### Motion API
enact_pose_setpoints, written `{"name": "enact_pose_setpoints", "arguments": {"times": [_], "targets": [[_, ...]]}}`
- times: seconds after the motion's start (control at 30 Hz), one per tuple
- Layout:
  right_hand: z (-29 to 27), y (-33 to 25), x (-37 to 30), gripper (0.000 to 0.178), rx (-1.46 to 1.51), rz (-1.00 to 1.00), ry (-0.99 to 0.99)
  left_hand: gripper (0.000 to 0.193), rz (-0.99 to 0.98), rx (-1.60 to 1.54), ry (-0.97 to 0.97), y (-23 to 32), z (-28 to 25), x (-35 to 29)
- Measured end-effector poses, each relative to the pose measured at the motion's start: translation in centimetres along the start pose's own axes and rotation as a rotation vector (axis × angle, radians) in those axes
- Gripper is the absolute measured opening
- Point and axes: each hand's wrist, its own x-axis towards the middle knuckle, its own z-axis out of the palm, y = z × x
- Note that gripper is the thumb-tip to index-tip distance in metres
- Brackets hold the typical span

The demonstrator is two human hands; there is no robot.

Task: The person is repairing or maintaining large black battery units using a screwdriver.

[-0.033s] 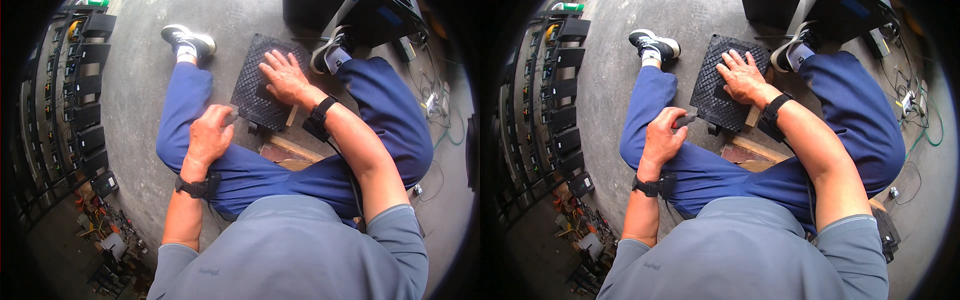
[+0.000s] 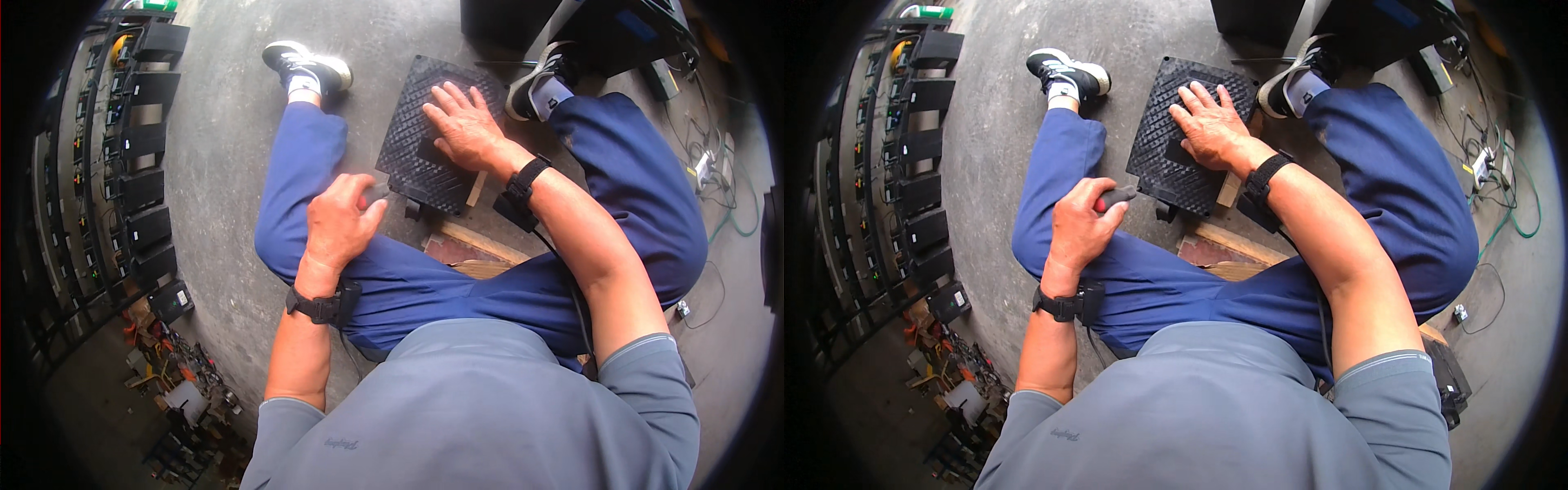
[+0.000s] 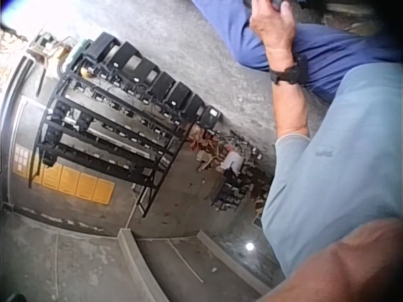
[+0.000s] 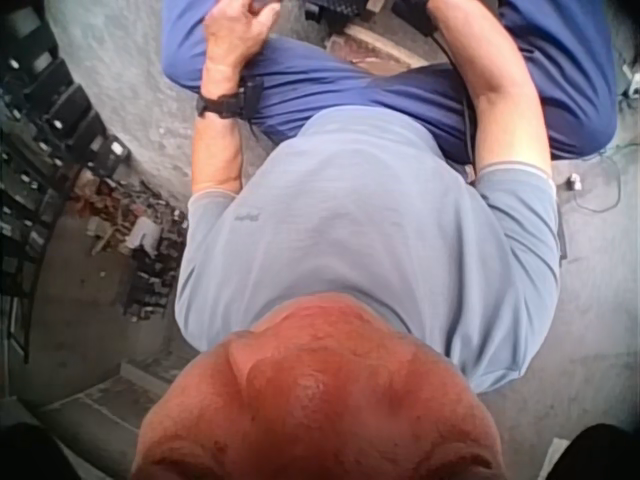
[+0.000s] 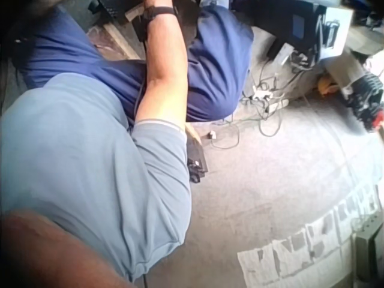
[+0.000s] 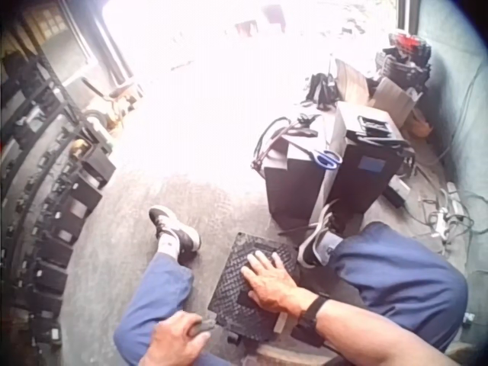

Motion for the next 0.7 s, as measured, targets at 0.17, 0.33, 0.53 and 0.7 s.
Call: {"name": "enact_pose_setpoints", "arguments": {"times": [0.17, 0.33, 0.53, 0.7], "targets": [[0.3, 0.0, 0.2, 0.063, -0.002, -0.005, 0.006, 0.04, -0.176, 0.054, -0.057, 0.7, -0.5, 0.0], [0.2, 0.1, 0.1, 0.064, -0.007, 0.005, 0.009, 0.04, -0.03, -0.038, -0.032, -0.1, 0.0, -0.2], [0.2, 0.1, 0.2, 0.064, 0.014, 0.002, 0.001, 0.035, -0.168, 0.011, 0.008, -0.7, -0.6, -0.4], [0.3, 0.1, 0.1, 0.064, 0.001, 0.002, 0.002, 0.03, -0.338, -0.192, 0.04, -0.6, -0.9, -0.8]]}}
